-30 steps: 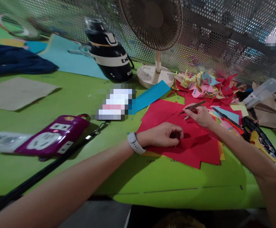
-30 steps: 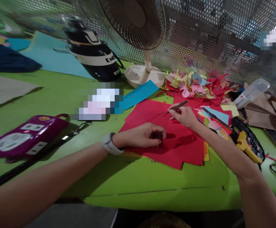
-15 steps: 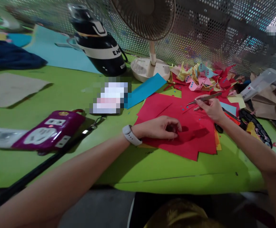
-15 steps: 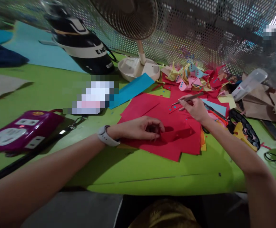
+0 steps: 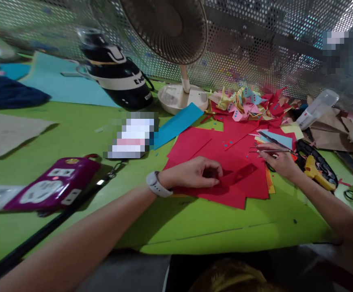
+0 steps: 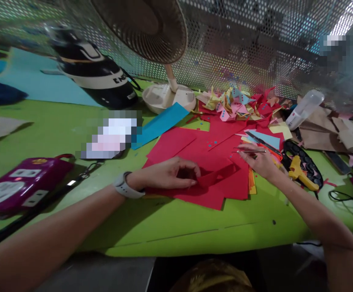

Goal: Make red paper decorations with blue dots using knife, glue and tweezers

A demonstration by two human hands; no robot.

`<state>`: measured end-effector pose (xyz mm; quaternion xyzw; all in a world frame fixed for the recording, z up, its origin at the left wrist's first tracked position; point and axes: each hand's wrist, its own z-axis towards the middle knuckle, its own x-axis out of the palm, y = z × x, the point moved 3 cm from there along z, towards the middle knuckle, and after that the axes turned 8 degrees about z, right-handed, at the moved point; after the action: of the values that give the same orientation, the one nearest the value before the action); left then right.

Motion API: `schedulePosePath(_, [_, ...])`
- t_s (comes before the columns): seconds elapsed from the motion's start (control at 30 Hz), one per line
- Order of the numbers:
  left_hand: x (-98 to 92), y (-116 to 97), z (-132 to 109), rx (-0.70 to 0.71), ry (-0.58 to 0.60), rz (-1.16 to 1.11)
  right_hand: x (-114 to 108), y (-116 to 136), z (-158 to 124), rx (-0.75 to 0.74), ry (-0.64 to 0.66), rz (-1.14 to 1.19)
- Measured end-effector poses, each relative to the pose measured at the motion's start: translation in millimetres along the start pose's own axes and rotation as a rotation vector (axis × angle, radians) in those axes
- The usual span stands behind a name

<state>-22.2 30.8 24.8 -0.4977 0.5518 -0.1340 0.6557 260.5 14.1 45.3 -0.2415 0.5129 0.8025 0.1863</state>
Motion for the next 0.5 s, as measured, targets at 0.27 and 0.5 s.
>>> schedulePosePath(0.27, [-25.1,13.3,-5.8,-0.137,-0.423,0.427,-17.1,-11.6,-23.4,-0.177,0.140,-0.189])
schedulePosePath(0.5, [-23.9,57.8,-4.5,-0.390,-0.407,0.863,-42.3,-26.2,-45.3,-0.262,0.286,-0.384])
